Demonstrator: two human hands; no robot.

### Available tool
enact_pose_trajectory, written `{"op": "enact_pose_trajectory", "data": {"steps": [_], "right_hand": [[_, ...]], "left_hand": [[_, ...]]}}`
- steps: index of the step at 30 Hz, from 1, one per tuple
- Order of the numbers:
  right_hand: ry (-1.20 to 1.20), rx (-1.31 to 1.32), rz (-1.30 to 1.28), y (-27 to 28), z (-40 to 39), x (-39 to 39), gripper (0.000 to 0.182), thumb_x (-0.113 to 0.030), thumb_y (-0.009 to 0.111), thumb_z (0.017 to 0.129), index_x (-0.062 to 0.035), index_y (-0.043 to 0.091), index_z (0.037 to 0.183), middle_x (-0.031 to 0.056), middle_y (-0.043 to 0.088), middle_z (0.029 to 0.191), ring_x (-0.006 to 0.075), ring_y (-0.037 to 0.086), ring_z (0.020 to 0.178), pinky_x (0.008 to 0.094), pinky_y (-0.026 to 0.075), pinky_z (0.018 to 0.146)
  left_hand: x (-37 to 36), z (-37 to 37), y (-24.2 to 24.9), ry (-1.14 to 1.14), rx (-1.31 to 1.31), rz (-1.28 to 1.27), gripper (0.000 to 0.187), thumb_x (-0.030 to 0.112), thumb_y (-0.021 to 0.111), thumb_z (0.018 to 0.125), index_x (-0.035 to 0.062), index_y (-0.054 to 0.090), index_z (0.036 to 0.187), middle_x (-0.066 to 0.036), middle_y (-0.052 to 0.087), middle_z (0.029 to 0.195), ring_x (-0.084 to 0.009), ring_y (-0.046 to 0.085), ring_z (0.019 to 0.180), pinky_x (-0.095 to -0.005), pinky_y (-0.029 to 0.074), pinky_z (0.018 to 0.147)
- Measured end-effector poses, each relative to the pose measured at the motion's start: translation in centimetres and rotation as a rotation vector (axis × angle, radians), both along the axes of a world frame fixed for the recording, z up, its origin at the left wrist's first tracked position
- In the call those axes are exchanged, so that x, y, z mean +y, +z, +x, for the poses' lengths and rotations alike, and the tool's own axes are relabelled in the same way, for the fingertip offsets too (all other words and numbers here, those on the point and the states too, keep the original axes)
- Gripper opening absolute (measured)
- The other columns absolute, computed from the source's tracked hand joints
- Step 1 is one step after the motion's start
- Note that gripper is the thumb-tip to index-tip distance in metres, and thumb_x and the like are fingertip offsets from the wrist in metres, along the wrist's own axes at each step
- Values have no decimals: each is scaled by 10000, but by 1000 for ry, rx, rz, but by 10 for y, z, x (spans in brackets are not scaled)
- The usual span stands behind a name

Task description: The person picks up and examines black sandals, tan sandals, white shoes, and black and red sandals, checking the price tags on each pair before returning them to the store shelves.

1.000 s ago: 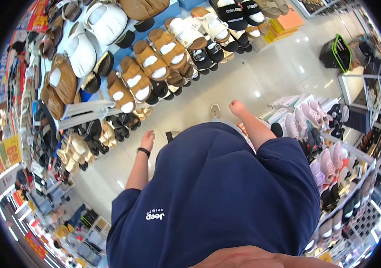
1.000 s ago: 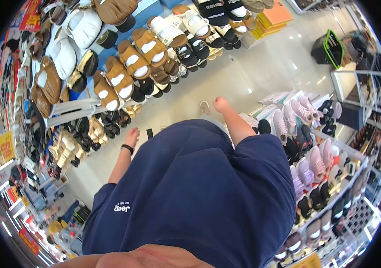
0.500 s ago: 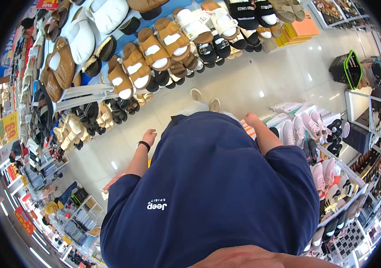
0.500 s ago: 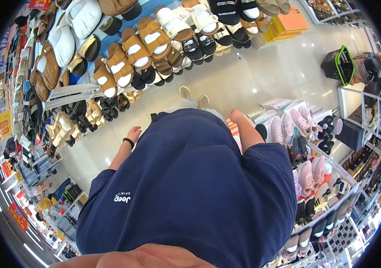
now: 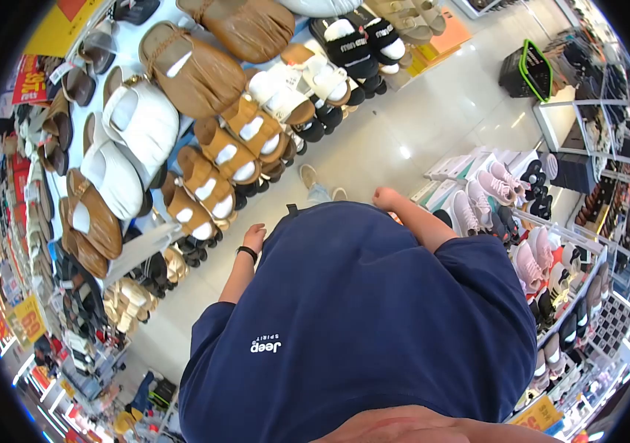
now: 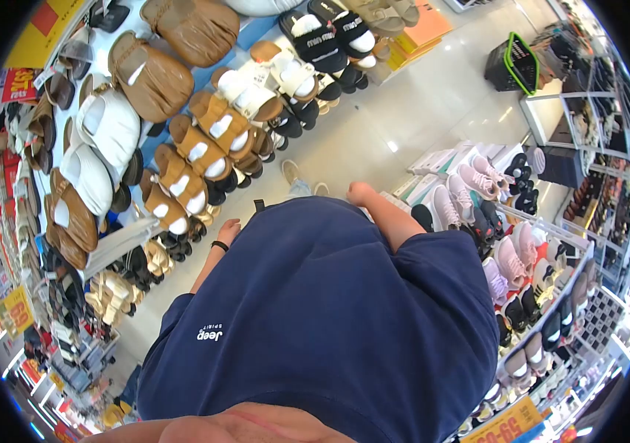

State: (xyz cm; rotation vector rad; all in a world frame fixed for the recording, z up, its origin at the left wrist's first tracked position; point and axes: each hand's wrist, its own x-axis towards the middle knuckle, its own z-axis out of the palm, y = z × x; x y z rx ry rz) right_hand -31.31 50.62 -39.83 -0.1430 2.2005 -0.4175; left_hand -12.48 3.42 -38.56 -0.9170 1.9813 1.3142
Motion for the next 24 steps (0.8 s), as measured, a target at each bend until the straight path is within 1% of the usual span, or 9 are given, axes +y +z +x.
{"op": "enact_pose_trajectory", "data": {"steps": [3,6,9,12,14,16,19,23,24], "right_hand": [[33,7,19,4,-24,-3,287,-260,554,826,-34,662,967,200,670,996,355,629,955,431,493,854],[-46,70,-9,5,-56,-6,290,-260,559,830,-29,660,971,200,670,989,353,631,951,429,494,854],[-168,164,-41,22,-79,-14,302,-267,564,836,-22,659,985,204,671,994,351,635,948,425,496,854],[-221,176,-77,48,-93,-23,307,-271,567,842,-24,659,1001,205,670,1003,349,637,950,421,498,854],[-205,167,-61,48,-98,-22,314,-276,569,842,-25,658,1009,205,670,1008,349,637,953,419,499,854],[-186,147,-48,48,-101,-16,317,-276,569,841,-25,657,1013,205,671,1007,350,637,955,418,499,854],[-166,127,-29,51,-108,-5,313,-270,566,839,-26,657,1013,205,672,999,353,636,953,419,498,853],[-153,140,-17,34,-127,21,304,-258,561,834,-27,659,1007,204,672,995,352,634,950,421,496,853],[-145,139,-20,32,-133,29,301,-254,560,833,-28,660,1004,203,672,996,351,634,950,421,495,854]], "left_hand": [[-10,-42,-1,-12,74,25,428,225,552,837,-4,591,1197,-163,652,1088,-241,622,995,-330,478,873],[-15,-63,7,-26,117,5,426,233,554,838,-14,593,1183,-129,659,1039,-210,628,928,-311,487,824],[-42,-56,-41,-117,11,99,420,239,563,836,-17,599,1167,-98,665,991,-186,633,908,-287,486,799],[-53,-22,-93,-194,106,-21,381,303,516,860,-6,673,1020,-159,691,935,-255,652,892,-346,486,787],[-50,-28,-74,-295,126,-119,396,332,480,874,9,693,960,-190,687,926,-293,649,897,-376,482,794],[-32,-39,1,-470,119,-233,422,358,444,887,27,704,910,-218,674,934,-335,640,908,-405,477,806],[-44,-20,-69,-304,-52,-67,419,363,431,892,44,704,895,-228,664,928,-355,628,929,-419,475,805],[-27,-30,-60,-534,99,-280,349,298,454,866,30,673,821,-220,656,891,-390,611,899,-449,469,781],[-28,-27,-78,-604,169,-368,325,276,460,856,27,662,802,-217,653,875,-395,609,886,-455,468,772]]}}
